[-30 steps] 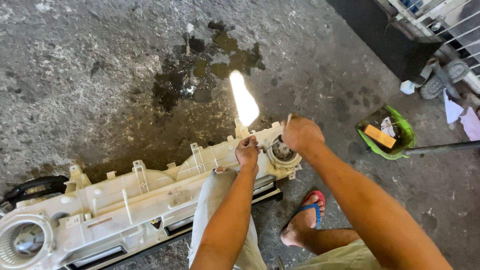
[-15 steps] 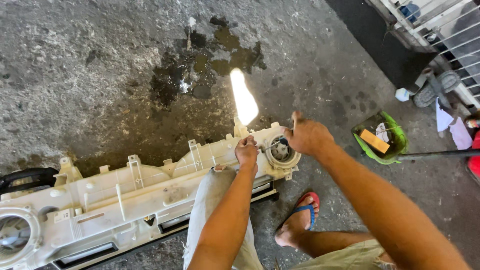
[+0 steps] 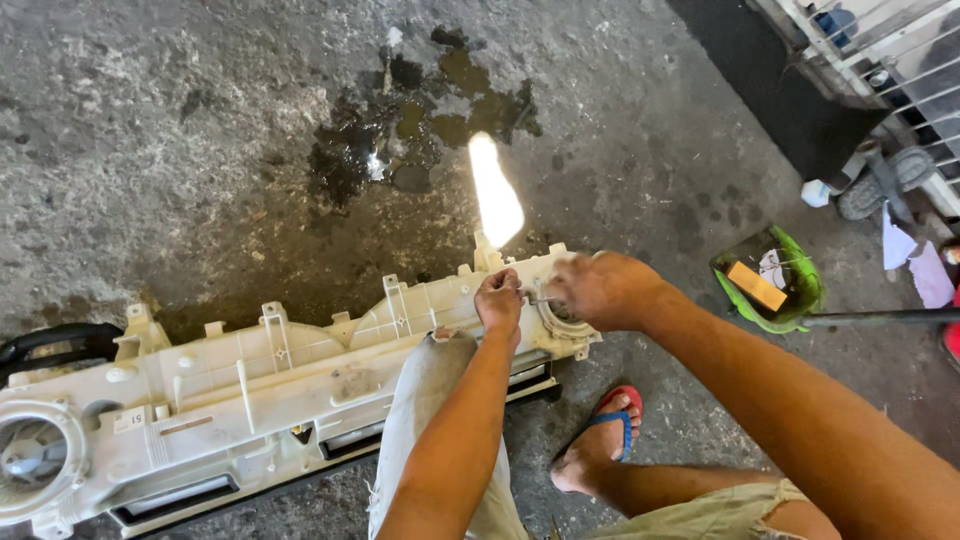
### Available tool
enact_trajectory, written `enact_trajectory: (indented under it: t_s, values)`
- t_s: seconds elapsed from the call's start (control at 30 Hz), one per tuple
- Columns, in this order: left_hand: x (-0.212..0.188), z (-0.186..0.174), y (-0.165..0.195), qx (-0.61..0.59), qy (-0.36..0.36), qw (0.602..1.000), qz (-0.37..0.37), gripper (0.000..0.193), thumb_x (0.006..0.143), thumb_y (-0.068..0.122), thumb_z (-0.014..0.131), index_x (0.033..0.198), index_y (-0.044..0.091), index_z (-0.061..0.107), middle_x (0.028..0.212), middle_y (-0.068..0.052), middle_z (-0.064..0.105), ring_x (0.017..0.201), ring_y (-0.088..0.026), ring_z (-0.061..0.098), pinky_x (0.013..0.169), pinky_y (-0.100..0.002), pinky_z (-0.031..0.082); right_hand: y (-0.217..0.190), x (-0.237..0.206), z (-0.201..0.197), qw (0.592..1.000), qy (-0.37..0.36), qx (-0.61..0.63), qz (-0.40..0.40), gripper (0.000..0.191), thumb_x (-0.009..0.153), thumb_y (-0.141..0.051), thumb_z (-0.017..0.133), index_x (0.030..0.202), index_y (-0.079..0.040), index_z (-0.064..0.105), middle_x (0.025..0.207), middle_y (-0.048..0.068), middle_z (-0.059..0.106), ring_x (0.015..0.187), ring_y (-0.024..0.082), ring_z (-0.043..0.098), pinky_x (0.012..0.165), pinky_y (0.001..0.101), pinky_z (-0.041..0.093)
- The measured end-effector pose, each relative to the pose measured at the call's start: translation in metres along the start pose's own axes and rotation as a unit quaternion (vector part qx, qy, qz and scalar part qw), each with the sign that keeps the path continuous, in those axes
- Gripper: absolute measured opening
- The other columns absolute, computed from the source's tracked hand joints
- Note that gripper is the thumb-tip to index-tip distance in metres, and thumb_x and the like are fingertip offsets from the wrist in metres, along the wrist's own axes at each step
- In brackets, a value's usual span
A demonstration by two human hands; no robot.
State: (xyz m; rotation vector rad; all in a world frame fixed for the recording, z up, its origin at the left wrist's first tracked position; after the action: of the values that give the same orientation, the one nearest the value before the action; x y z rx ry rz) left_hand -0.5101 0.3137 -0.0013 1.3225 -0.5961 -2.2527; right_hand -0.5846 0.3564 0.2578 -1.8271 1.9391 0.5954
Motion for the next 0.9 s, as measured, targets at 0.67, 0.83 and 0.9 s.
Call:
enact_trajectory:
  t_s: [0.67,0.83,0.9]
  values:
    - [0.007,0.005,-0.008,0.024,0.008,0.999,-0.023,0.015,0.096,0.012,0.066,0.107,0.003,0.068,0.079,-0.002,0.064,0.060,-0.009,0.056,0.053,-0.025,0.046,0.022,0.009,0.018,0.920,-0.081,0.204,0.326,0.032,0.092,-0.030,0.064,0.101,-0.001,0.075,0.108,0.025,0.072,0.100,0.037,0.072,0.091,0.0454,0.057]
    - [0.001,0.005,-0.005,0.002,-0.011,1.000,-0.006,0.018,0.099,0.016,0.068,0.102,-0.002,0.066,0.074,-0.003,0.062,0.056,-0.010,0.052,0.050,-0.026,0.043,-0.006,0.006,0.013,0.997,-0.039,-0.027,-0.063,0.029,0.092,-0.027,0.058,0.116,-0.012,0.066,0.108,0.017,0.073,0.098,0.037,0.071,0.083,0.0510,0.056]
    - [-0.001,0.004,-0.008,-0.007,-0.014,1.000,-0.013,0.018,0.099,0.015,0.068,0.100,-0.003,0.064,0.072,-0.003,0.061,0.055,-0.011,0.052,0.050,-0.026,0.043,-0.007,0.003,0.016,0.992,-0.032,-0.046,-0.114,0.028,0.094,-0.025,0.056,0.116,-0.010,0.067,0.107,0.018,0.073,0.097,0.038,0.072,0.082,0.0517,0.056]
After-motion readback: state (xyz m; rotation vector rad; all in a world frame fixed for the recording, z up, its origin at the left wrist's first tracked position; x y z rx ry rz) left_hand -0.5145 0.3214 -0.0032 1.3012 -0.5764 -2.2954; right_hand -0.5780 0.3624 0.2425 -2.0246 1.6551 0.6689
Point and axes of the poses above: each hand's wrist, its own x-axis towards the middle knuckle, its own z-axis out of the palm, y = z × x, the point moved 3 cm from there along x, towards the middle knuckle
